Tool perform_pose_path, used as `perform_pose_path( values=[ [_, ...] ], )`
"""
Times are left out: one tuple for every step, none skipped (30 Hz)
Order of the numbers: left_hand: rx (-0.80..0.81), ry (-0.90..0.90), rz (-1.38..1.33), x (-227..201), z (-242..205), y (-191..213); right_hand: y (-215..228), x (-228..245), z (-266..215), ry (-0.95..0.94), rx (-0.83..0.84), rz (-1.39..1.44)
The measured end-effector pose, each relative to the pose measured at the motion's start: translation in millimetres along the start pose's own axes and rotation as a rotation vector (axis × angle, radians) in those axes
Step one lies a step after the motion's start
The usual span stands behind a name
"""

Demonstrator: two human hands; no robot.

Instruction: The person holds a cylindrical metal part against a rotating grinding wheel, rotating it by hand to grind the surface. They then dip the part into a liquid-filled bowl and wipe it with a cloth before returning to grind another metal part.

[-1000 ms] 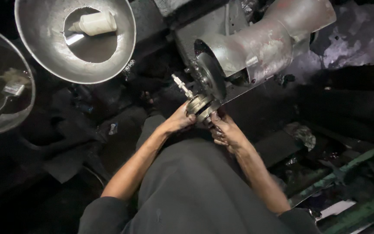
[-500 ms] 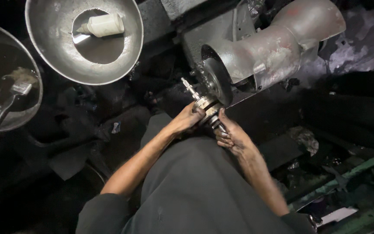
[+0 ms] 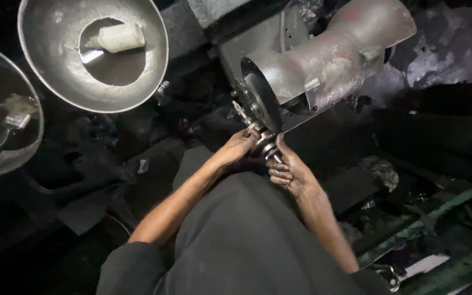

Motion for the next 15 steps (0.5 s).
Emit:
perform_pose_path(
  values=[
    [-0.014,-0.008,0.078,1,-5,0,8,-5,-2,0.004,-0.050,-0.033],
    [-0.027,-0.015,0.155,-1,-12,-1,13,-9,-4,0.027,-0.077,-0.096],
    [-0.037,-0.027,0.238,-8,-15,-1,17,-11,-6,0.057,-0.102,-0.159],
    [-0.055,-0.100,0.318,-21,-21,-1,20,-12,-7,0.088,-0.127,-0.223],
    [-0.067,-0.173,0.398,-33,-30,0,17,6,-12,0.361,-0.161,-0.546],
    [-0.078,-0.248,0.477,-45,-37,-3,7,19,-21,0.635,-0.190,-0.869],
    [-0.084,-0.220,0.468,-48,-41,-4,-9,24,-32,0.905,-0.208,-1.193],
    [-0.090,-0.192,0.459,-49,-45,-5,-2,20,-27,0.809,-0.267,-1.196],
    [-0.095,-0.168,0.454,-48,-47,-4,5,17,-21,0.717,-0.325,-1.196],
    [-0.069,-0.179,0.405,-48,-48,-5,11,14,-15,0.626,-0.382,-1.193],
    [-0.047,-0.186,0.351,-43,-49,-6,5,15,-15,0.698,-0.332,-1.203],
    [-0.025,-0.193,0.297,-37,-49,-5,-2,17,-15,0.770,-0.281,-1.212],
    [0.024,-0.258,0.316,-34,-49,-3,-10,22,-16,0.849,-0.231,-1.218],
    [0.073,-0.322,0.336,-31,-49,1,-12,24,-15,0.829,-0.172,-1.100],
    [0.122,-0.388,0.351,-26,-49,3,-14,27,-15,0.805,-0.114,-0.985]
  ],
)
Point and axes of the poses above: each hand's wrist, its own z-axis towards the middle knuckle, its own y-axis out of the back of the hand, x = y × z, the point moved 8 cm from there along z, towards the middle knuckle, and after that the axes turned 4 degrees about z, right-handed, at the moved point
